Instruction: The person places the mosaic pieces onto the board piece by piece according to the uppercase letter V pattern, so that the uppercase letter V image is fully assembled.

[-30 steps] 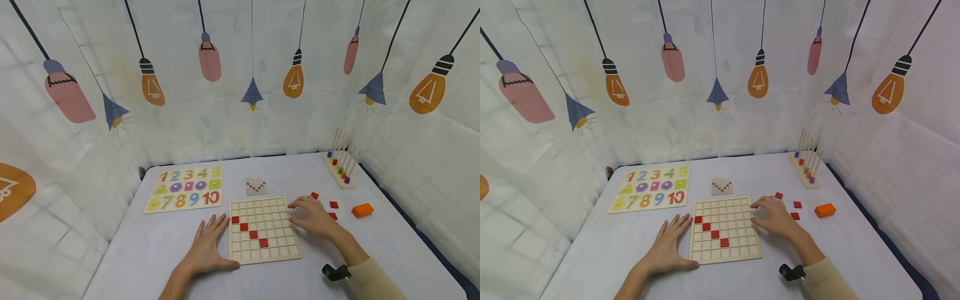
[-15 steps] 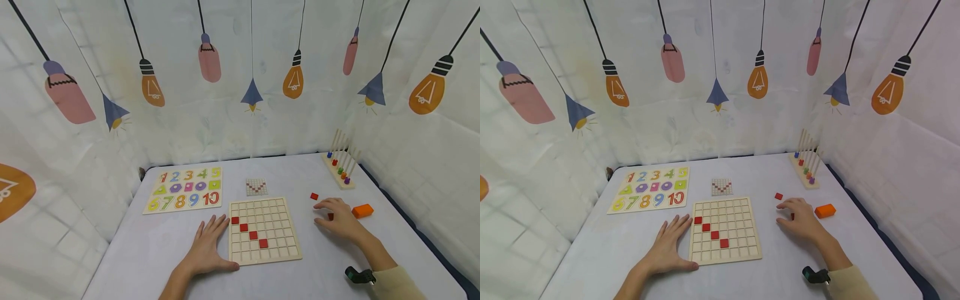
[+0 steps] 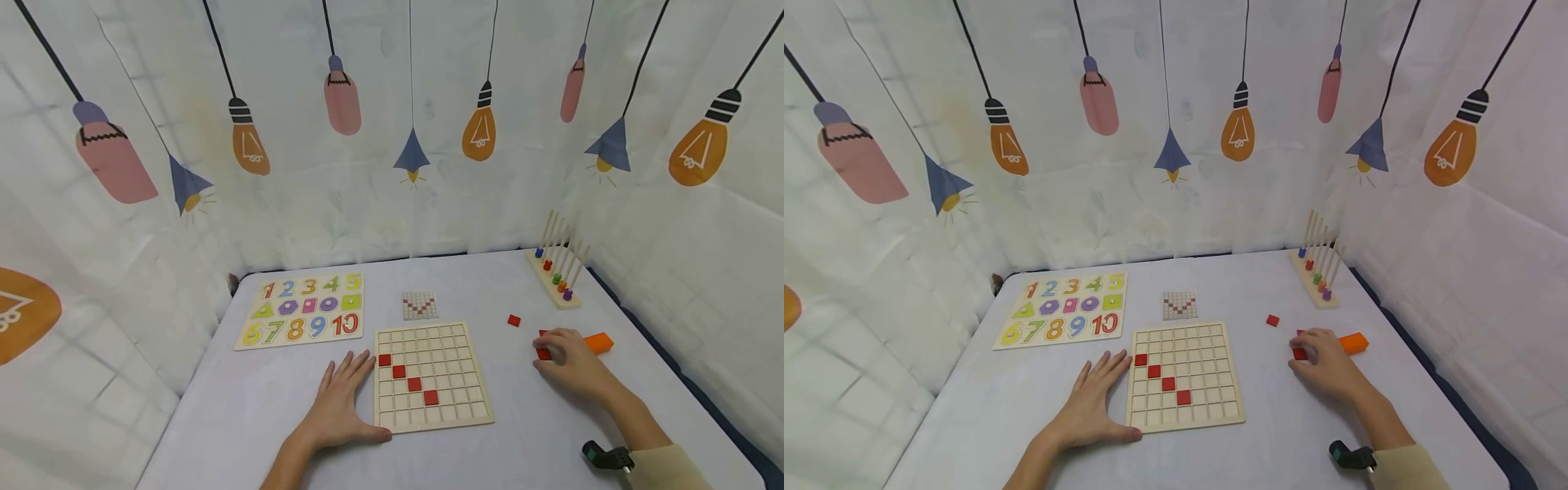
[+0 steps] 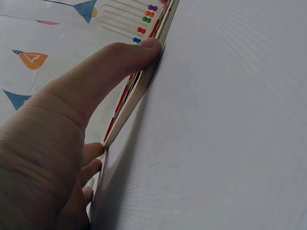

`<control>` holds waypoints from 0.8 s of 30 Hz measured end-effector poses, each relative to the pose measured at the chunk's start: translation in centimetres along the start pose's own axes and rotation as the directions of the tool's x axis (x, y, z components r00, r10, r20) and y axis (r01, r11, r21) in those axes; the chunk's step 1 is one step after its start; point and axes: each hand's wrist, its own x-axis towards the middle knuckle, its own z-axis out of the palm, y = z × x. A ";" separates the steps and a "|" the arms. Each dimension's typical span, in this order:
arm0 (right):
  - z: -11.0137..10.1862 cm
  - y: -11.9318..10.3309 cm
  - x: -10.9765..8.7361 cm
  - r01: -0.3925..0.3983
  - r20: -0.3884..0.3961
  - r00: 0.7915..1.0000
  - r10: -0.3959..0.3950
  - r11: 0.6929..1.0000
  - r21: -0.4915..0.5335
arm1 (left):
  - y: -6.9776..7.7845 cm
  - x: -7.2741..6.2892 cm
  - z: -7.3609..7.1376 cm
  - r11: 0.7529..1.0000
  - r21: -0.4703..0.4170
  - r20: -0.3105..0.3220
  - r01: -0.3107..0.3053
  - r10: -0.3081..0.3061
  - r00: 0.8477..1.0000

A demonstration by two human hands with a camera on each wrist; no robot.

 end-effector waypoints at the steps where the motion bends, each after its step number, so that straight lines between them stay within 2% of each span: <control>1: -0.1 0.2 -0.1 -0.002 0.002 1.000 0.002 1.000 0.011 | 0.0 0.0 0.0 1.000 -0.002 0.000 0.000 0.000 1.000; 9: -0.8 1.3 -0.6 0.000 0.019 1.000 0.000 1.000 0.018 | 0.0 0.1 0.0 1.000 0.004 0.007 0.010 -0.010 1.000; 24: -0.4 0.8 -0.8 0.002 -0.007 1.000 -0.002 1.000 -0.013 | 0.0 0.1 0.0 1.000 0.005 0.002 0.000 0.000 1.000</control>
